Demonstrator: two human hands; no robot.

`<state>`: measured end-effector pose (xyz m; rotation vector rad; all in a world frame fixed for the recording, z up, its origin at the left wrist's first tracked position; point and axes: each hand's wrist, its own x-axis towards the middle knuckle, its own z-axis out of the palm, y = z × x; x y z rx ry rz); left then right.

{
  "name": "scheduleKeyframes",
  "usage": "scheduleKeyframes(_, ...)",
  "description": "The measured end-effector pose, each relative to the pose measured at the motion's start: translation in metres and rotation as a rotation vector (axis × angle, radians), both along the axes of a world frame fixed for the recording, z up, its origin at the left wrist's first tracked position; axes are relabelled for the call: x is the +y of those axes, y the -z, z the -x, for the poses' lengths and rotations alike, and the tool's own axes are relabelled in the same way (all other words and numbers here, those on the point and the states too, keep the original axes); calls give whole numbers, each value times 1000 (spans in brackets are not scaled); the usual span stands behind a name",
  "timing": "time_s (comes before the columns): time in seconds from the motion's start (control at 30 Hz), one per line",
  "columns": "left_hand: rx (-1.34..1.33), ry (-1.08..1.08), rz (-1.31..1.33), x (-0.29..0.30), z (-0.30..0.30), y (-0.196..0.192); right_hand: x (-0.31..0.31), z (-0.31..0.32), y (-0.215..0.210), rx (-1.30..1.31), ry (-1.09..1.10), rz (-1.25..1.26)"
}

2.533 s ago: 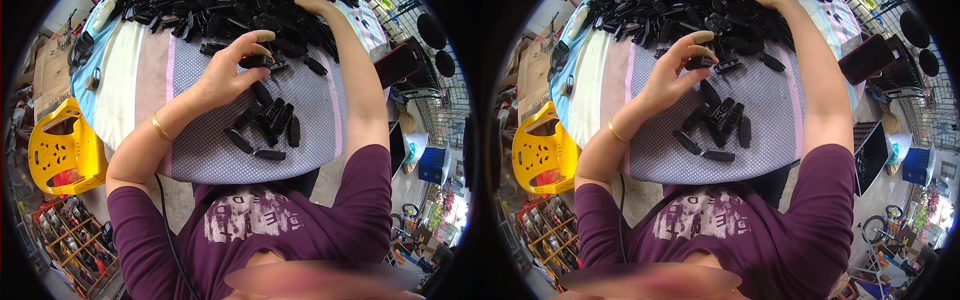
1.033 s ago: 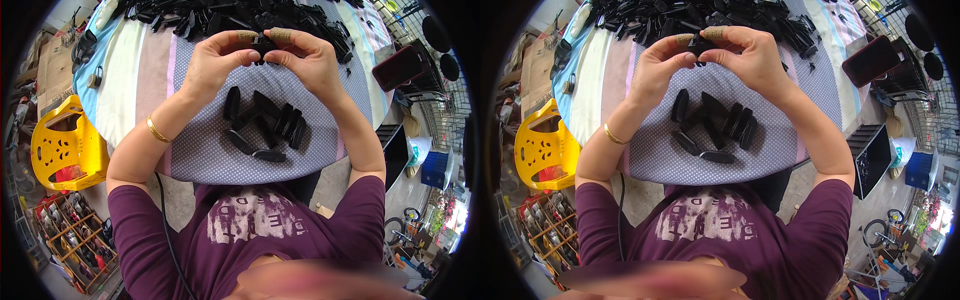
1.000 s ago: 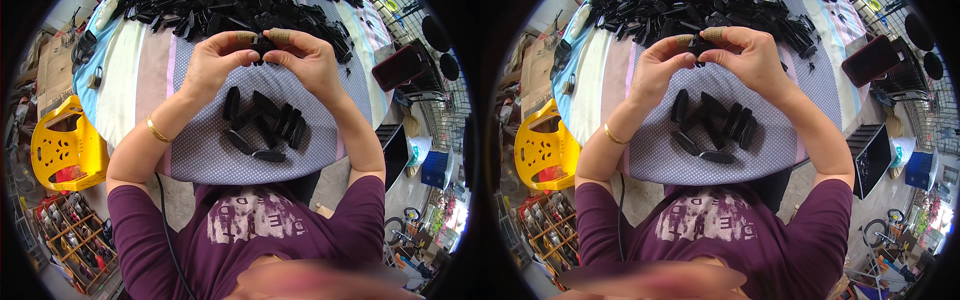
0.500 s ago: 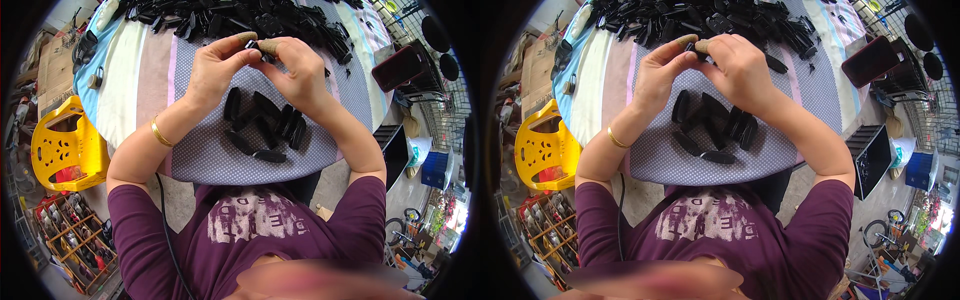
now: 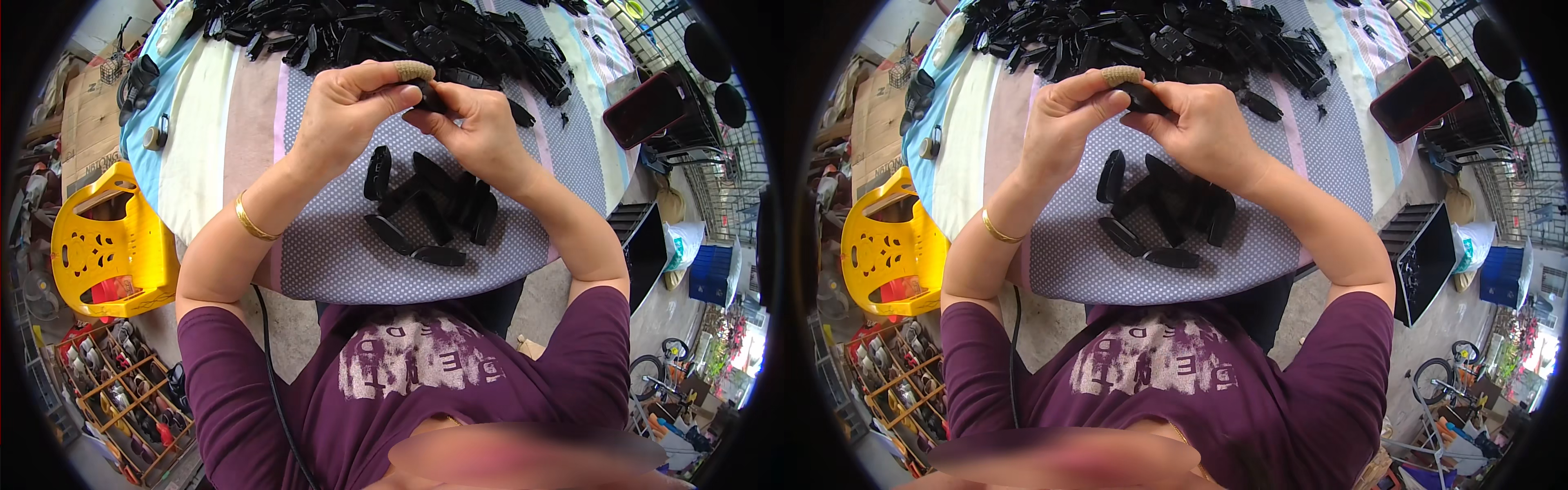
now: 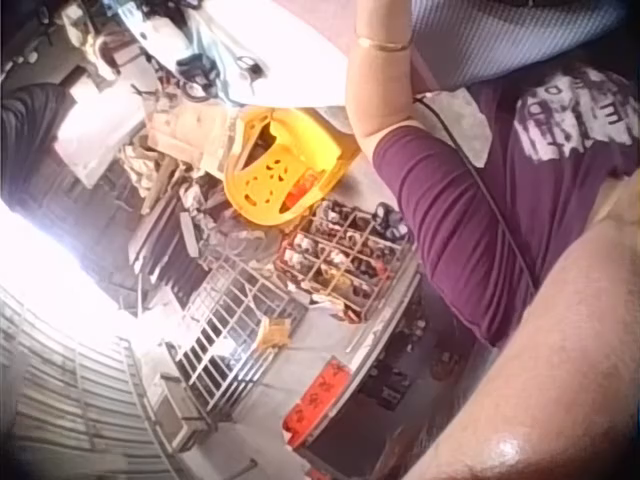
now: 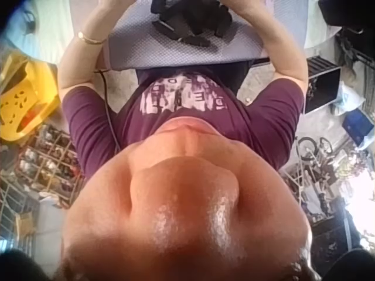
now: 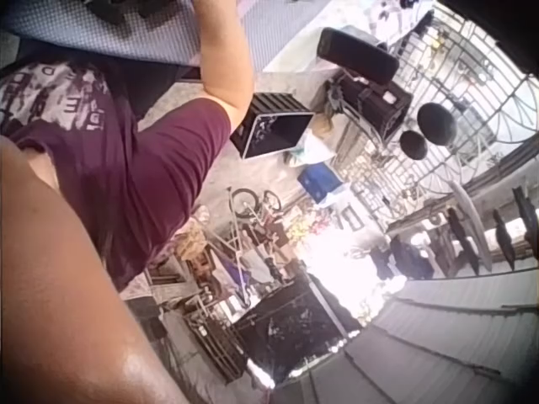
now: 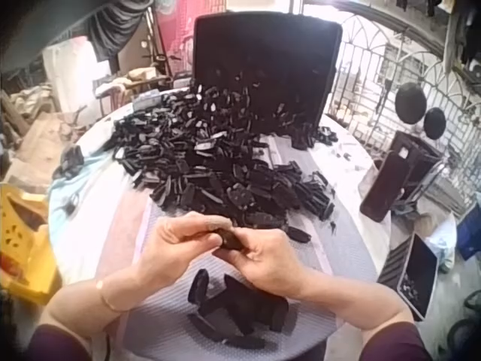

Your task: Inspecting and sorting small black plastic components on a table.

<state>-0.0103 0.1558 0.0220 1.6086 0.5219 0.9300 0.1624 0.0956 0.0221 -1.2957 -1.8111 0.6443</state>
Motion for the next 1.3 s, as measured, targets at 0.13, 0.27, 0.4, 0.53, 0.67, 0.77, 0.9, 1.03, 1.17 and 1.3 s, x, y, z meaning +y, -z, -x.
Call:
scheduleKeyframes(0.13, 27, -56, -46, -3, -1, -1, 13, -13, -20, -113, -173, 160)
scheduleKeyframes(0.27, 227, -35, -641, -19, -6, -13, 56, -68, -52, -163, -462, 291)
scheduleKeyframes(0.4, 295, 195, -748, -31, -15, -4, 125, -63, -25, 13, -175, -238)
scheduleKeyframes(0.53, 218, 177, -756, -21, -6, -3, 164, -15, -22, -734, 222, -156)
scheduleKeyframes(0.67, 673, -420, -982, 7, 6, -3, 176, -22, -12, -746, 288, -90)
scheduleKeyframes(0.77, 873, -404, -1039, 27, 19, 7, 162, -26, -22, -525, 83, -191)
scheduleKeyframes(0.9, 837, -336, -919, 31, 18, 11, 131, -20, -37, -323, 187, -318)
scheduleKeyframes(1.03, 554, -321, -632, 29, 11, 6, 72, -10, -34, 159, -37, -192)
scheduleKeyframes(1.17, 388, -312, -510, 42, 14, 4, 45, -20, -17, -193, -89, -218)
scheduleKeyframes(1.3, 532, -362, -693, 42, 21, -7, 40, -14, -4, -182, -95, -237)
